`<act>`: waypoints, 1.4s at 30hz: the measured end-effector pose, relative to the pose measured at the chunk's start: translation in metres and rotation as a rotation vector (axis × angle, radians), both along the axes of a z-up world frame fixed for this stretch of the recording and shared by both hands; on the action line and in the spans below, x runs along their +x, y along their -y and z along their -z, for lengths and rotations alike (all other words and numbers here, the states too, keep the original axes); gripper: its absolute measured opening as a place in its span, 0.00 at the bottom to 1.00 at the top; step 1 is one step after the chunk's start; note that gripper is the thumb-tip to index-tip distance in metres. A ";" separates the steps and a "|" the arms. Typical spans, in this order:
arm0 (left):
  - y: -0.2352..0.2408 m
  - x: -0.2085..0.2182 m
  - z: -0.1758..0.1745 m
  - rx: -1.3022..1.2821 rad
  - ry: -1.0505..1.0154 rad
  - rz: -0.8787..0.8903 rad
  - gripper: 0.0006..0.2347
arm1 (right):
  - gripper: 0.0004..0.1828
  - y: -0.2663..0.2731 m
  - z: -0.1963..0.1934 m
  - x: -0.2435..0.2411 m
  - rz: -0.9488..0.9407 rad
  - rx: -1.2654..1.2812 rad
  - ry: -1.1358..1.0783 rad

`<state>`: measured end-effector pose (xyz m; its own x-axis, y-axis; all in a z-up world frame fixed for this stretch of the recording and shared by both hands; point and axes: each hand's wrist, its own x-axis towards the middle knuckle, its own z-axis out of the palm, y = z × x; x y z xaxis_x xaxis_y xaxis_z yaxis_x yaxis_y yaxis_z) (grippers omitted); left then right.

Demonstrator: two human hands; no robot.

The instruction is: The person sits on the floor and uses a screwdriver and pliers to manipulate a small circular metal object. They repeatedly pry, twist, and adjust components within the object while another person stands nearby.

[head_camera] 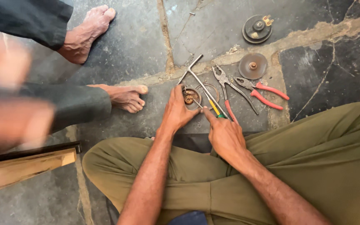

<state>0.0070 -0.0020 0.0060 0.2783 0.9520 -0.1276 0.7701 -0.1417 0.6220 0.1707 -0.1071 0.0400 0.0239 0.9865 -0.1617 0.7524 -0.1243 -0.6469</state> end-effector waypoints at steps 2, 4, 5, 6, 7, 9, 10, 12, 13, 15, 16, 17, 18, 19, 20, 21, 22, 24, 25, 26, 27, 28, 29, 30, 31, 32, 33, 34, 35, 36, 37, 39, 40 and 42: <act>-0.003 0.001 0.000 0.001 -0.017 -0.001 0.42 | 0.29 0.000 0.005 -0.001 0.022 -0.007 -0.031; -0.002 0.000 0.000 -0.013 -0.031 0.007 0.41 | 0.28 0.004 0.009 -0.002 0.032 0.011 -0.049; -0.004 0.000 -0.001 -0.020 -0.035 0.015 0.41 | 0.28 0.004 0.011 -0.001 0.032 0.040 -0.050; -0.006 0.000 -0.002 -0.026 -0.039 0.024 0.40 | 0.28 0.004 0.012 -0.001 0.032 0.069 -0.051; -0.007 0.001 -0.003 -0.042 -0.039 0.019 0.41 | 0.27 0.003 0.013 0.000 0.031 0.082 -0.056; -0.007 0.000 -0.003 -0.074 -0.042 0.005 0.41 | 0.25 0.002 0.017 0.000 0.025 0.107 -0.069; -0.006 -0.001 -0.003 -0.064 0.006 0.021 0.43 | 0.22 0.002 0.020 0.001 0.034 0.039 -0.077; -0.008 -0.006 -0.003 -0.038 0.100 0.056 0.46 | 0.17 -0.001 0.028 0.002 0.055 -0.093 -0.096; -0.010 -0.008 -0.002 -0.106 0.160 0.039 0.45 | 0.16 -0.002 0.033 0.004 0.062 -0.049 -0.112; -0.008 -0.013 0.001 -0.251 0.279 0.001 0.42 | 0.14 0.000 0.043 0.006 0.073 0.031 -0.147; -0.005 -0.014 0.003 -0.237 0.262 0.001 0.39 | 0.15 0.003 0.048 0.006 0.113 -0.058 -0.289; -0.006 -0.014 0.004 -0.213 0.248 0.004 0.36 | 0.16 0.001 0.051 0.007 0.152 -0.137 -0.429; -0.007 -0.014 0.003 -0.189 0.233 0.006 0.32 | 0.17 -0.002 0.052 0.007 0.190 -0.218 -0.569; -0.008 -0.013 0.001 -0.174 0.236 0.026 0.30 | 0.17 -0.005 0.052 0.006 0.232 -0.296 -0.727; -0.007 -0.011 0.000 -0.160 0.240 0.047 0.29 | 0.17 -0.008 0.051 0.006 0.273 -0.375 -0.884; -0.003 -0.009 -0.001 -0.151 0.244 0.070 0.27 | 0.17 -0.007 0.049 0.006 0.321 -0.459 -1.040; 0.001 -0.007 -0.002 -0.115 0.198 0.062 0.26 | 0.18 -0.007 0.046 0.007 0.356 -0.570 -1.110; 0.005 0.000 -0.005 -0.039 0.114 0.061 0.25 | 0.18 -0.010 0.037 0.014 0.434 -0.782 -1.246; 0.010 0.001 -0.007 0.035 0.108 0.100 0.25 | 0.18 -0.010 0.033 0.016 0.448 -0.795 -1.351; 0.014 0.001 -0.008 0.109 0.102 0.139 0.26 | 0.18 -0.009 0.029 0.018 0.461 -0.807 -1.455; 0.014 0.003 -0.009 0.190 0.095 0.179 0.26 | 0.19 -0.011 0.027 0.020 0.470 -0.812 -1.560; 0.014 0.005 -0.010 0.174 0.039 0.189 0.25 | 0.18 -0.012 0.025 0.022 0.486 -0.798 -1.610; 0.016 0.008 -0.010 0.156 -0.016 0.198 0.25 | 0.18 -0.011 0.025 0.025 0.502 -0.786 -1.659; 0.017 0.011 -0.009 0.138 -0.070 0.207 0.24 | 0.17 -0.010 0.026 0.026 0.519 -0.774 -1.707; 0.018 0.012 -0.008 0.094 -0.011 0.140 0.25 | 0.17 -0.009 0.027 0.026 0.476 -0.749 -1.653; 0.017 0.013 -0.006 0.051 0.048 0.073 0.25 | 0.17 -0.007 0.030 0.024 0.433 -0.724 -1.598; 0.014 0.014 -0.005 0.010 0.106 0.010 0.26 | 0.18 -0.008 0.032 0.023 0.391 -0.692 -1.546; 0.010 0.013 -0.003 0.013 0.140 0.010 0.26 | 0.17 -0.008 0.033 0.022 0.235 -0.368 -1.128; 0.007 0.010 0.000 0.011 0.173 0.011 0.27 | 0.17 -0.005 0.034 0.018 0.084 -0.063 -0.702; 0.005 0.006 0.002 0.009 0.205 0.012 0.27 | 0.17 -0.002 0.034 0.016 -0.066 0.228 -0.266; 0.002 0.004 0.006 -0.045 0.185 -0.013 0.28 | 0.19 0.000 0.034 0.015 -0.063 0.106 -0.140; -0.002 -0.001 0.014 -0.152 0.140 -0.068 0.30 | 0.24 0.003 0.029 0.016 -0.058 -0.139 0.107; -0.002 0.001 0.020 -0.182 0.152 -0.079 0.31 | 0.20 0.004 0.026 0.018 -0.016 -0.154 0.086; -0.008 -0.006 0.022 -0.216 0.144 -0.116 0.33 | 0.15 -0.005 0.017 0.012 0.053 -0.162 0.008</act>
